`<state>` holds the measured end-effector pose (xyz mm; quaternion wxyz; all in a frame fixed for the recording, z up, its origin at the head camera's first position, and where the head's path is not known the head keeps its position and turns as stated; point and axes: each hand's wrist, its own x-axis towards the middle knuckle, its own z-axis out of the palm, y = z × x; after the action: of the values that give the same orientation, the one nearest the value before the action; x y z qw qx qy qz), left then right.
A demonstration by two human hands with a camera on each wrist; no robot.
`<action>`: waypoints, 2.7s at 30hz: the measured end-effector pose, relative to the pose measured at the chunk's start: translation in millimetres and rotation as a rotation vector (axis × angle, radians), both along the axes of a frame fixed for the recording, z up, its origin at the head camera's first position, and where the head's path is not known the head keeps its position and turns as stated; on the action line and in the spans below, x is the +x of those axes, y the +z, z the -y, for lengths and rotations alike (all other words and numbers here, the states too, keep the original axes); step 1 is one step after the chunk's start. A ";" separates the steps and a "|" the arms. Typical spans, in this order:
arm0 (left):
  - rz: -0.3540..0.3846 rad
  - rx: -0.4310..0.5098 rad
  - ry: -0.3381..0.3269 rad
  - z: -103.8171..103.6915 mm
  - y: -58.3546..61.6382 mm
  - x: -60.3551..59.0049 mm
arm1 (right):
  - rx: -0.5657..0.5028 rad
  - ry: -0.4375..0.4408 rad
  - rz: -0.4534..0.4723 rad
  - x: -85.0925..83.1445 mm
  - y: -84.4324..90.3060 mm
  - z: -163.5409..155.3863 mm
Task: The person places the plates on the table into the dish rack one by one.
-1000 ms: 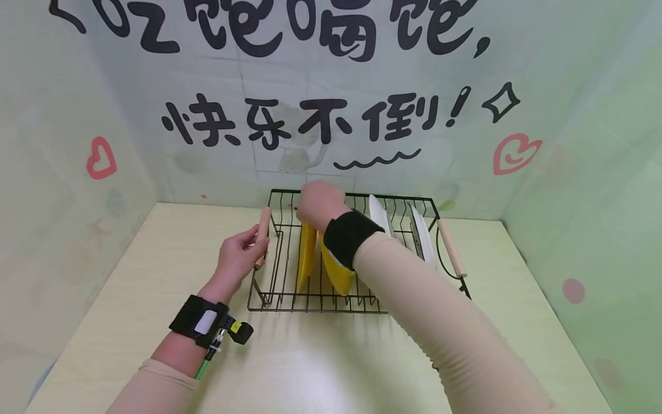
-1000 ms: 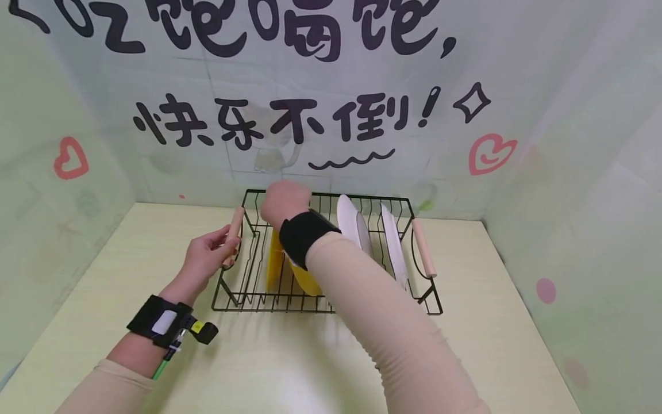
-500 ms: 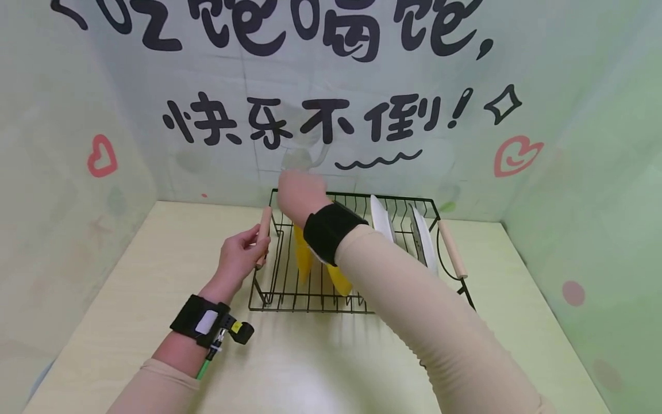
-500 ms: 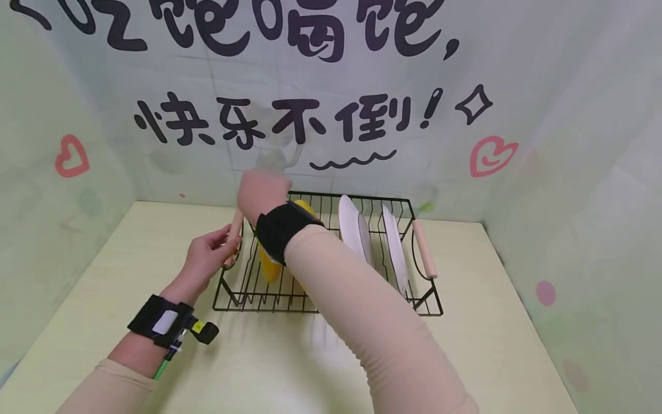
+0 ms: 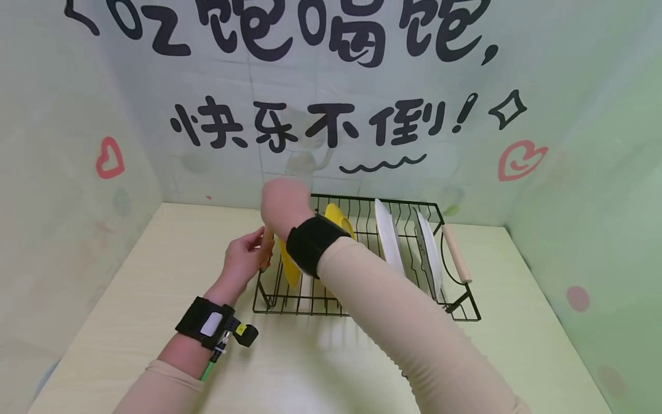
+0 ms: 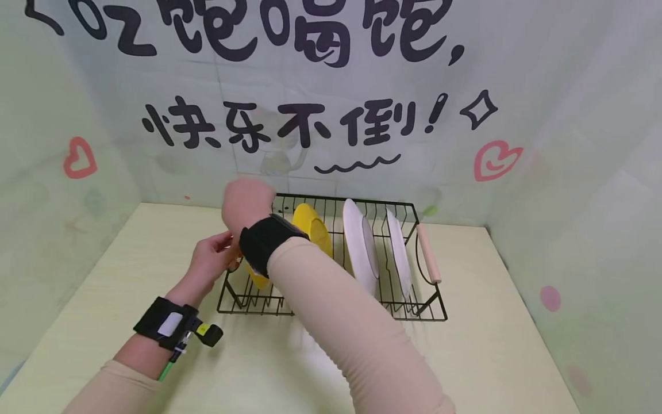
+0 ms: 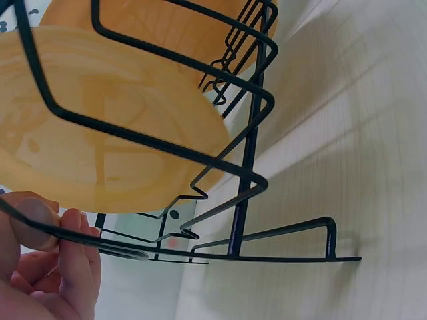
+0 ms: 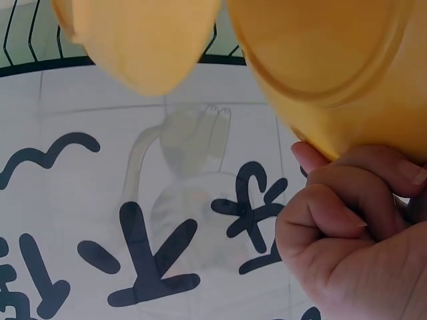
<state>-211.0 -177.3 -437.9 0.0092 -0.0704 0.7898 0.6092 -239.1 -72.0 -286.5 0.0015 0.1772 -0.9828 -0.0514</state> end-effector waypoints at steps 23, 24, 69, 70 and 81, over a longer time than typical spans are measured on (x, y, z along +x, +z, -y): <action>0.019 -0.047 0.029 -1.5 2.3 0.4 | -0.004 -0.048 0.098 4.9 -20.0 1.1; 0.022 -0.041 0.028 -1.7 2.8 0.7 | -0.012 -0.057 0.108 4.4 -19.5 0.5; 0.001 0.063 0.024 -2.8 1.7 -0.4 | 0.119 -0.122 0.170 1.9 -5.8 -32.6; -0.001 0.065 0.023 -2.9 1.8 -0.5 | 0.144 -0.116 0.160 1.5 -5.4 -33.0; -0.013 0.066 0.024 -4.1 0.5 -0.1 | 0.228 -0.117 0.134 -2.7 -5.8 -42.3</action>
<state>-211.1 -173.2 -437.4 -0.0009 -0.0753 0.7685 0.6354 -241.8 -29.7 -292.3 -0.0874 0.1215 -0.9772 -0.1507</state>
